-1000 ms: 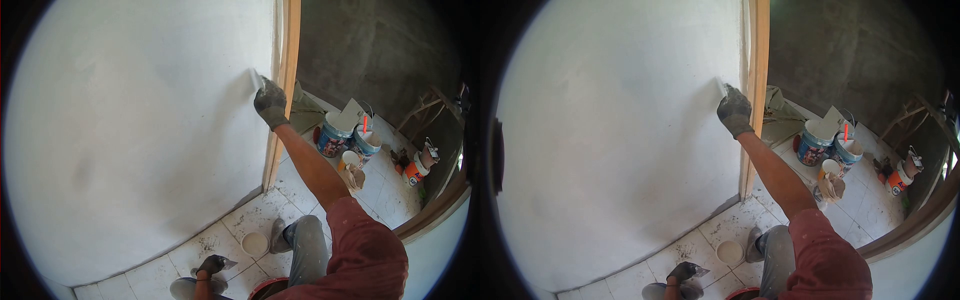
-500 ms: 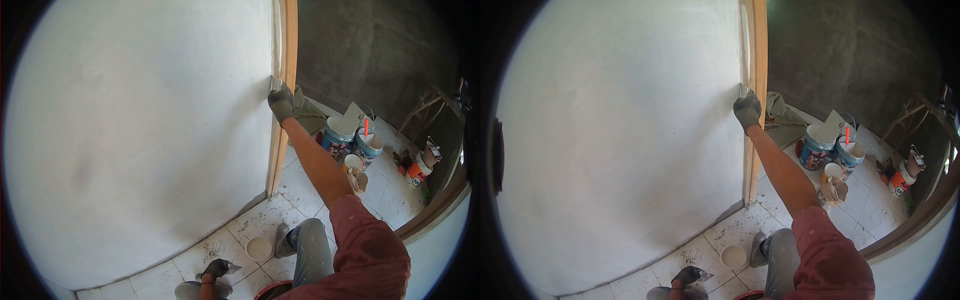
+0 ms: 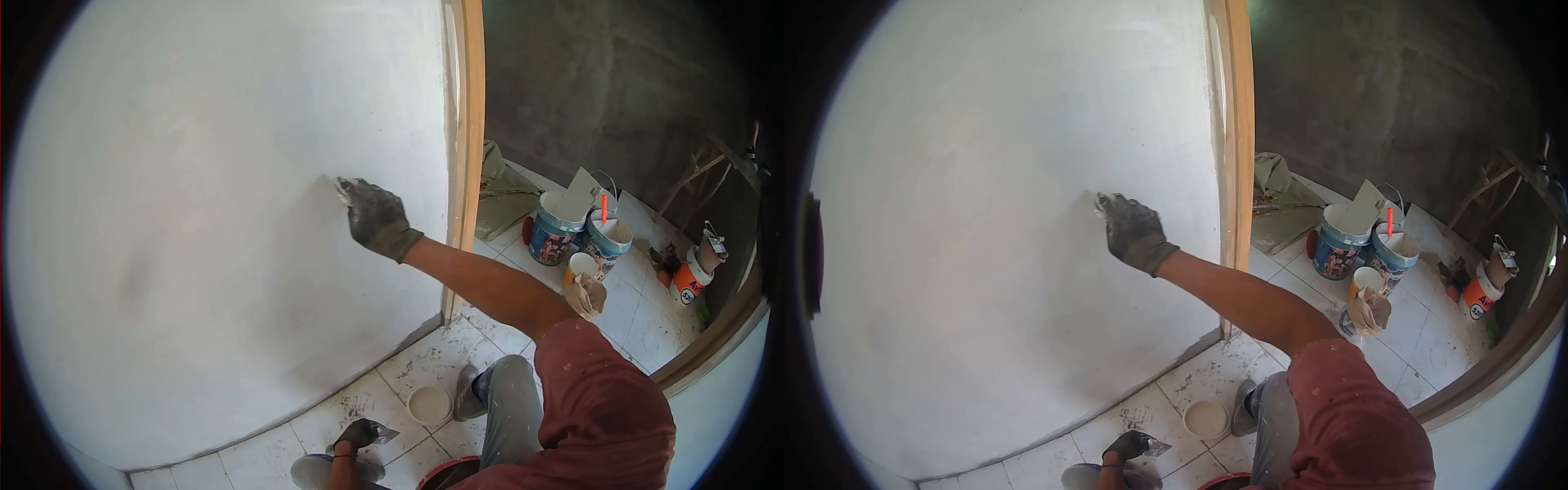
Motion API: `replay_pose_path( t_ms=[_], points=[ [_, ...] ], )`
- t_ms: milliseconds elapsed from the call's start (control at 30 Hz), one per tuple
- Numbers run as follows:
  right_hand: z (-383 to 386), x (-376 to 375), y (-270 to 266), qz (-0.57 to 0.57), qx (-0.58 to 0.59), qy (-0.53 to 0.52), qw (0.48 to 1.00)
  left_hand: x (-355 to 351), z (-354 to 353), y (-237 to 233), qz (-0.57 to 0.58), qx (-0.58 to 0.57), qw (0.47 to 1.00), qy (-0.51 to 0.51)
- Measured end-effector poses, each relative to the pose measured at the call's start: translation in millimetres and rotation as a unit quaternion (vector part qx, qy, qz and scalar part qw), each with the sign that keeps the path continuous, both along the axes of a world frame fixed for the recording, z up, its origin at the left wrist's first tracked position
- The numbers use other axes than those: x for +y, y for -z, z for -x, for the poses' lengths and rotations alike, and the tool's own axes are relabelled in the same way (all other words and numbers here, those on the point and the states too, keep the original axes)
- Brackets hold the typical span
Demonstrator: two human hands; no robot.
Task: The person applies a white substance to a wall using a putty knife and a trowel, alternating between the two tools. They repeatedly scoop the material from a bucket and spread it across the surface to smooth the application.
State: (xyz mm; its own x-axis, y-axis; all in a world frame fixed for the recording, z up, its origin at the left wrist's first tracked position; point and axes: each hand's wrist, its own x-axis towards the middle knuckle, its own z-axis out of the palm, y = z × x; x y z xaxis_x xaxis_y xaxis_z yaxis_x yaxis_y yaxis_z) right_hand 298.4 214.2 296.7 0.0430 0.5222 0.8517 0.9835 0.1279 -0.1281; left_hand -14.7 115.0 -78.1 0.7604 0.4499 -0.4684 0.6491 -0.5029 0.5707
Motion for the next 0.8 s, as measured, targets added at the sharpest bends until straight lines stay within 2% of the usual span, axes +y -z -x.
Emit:
replay_pose_path(
  t_ms=[33,100,167,200,233,300,367,400,500,567,633,700,800],
  points=[
    [-13.1,-1.3,-2.7,-0.077,-0.014,-0.002,0.997,1.0,3.3,8.7,-0.011,0.027,1.0,0.01],
    [-57.4,-1.9,-9.9,-0.094,0.078,0.066,0.99,7.0,5.3,19.6,-0.022,0.051,0.998,0.01],
    [-105.2,11.7,-27.9,-0.123,0.198,0.236,0.943,7.8,5.7,22.6,-0.008,0.062,0.998,-0.003],
    [-120.3,14.7,-41.9,-0.079,0.279,0.283,0.914,7.2,5.3,27.1,-0.002,0.064,0.998,-0.008],
    [-128.7,17.0,-51.4,-0.057,0.322,0.283,0.902,9.1,2.8,32.7,-0.003,0.051,0.999,0.003],
    [-127.2,43.6,-48.8,-0.152,0.236,0.264,0.923,11.8,-0.1,30.9,-0.001,0.038,0.999,0.012],
    [-61.8,30.8,-56.6,-0.111,0.207,0.188,0.954,9.6,-3.5,22.9,-0.002,0.014,1.0,-0.013],
    [-36.5,36.6,-42.7,-0.11,0.139,0.179,0.968,14.3,-0.7,53.9,-0.007,-0.001,1.0,-0.02],
    [9.1,39.4,8.2,-0.122,-0.022,0.098,0.987,6.0,-6.2,18.5,0.01,0.036,0.999,-0.015],
    [23.9,35.0,45.0,-0.054,-0.049,0.057,0.996,6.8,-0.5,40.0,-0.009,0.006,1.0,-0.014],
    [25.4,32.9,80.3,-0.053,-0.09,0.041,0.994,9.3,0.3,46.9,-0.015,0.017,1.0,0.008],
    [22.8,28.2,104.2,-0.003,-0.177,0.041,0.983,9.1,-0.2,41.0,-0.023,0.041,0.999,0.01],
    [13.0,15.4,123.9,0.043,-0.18,0.018,0.983,5.6,1.2,20.3,-0.014,0.065,0.998,-0.003]
  ],
)
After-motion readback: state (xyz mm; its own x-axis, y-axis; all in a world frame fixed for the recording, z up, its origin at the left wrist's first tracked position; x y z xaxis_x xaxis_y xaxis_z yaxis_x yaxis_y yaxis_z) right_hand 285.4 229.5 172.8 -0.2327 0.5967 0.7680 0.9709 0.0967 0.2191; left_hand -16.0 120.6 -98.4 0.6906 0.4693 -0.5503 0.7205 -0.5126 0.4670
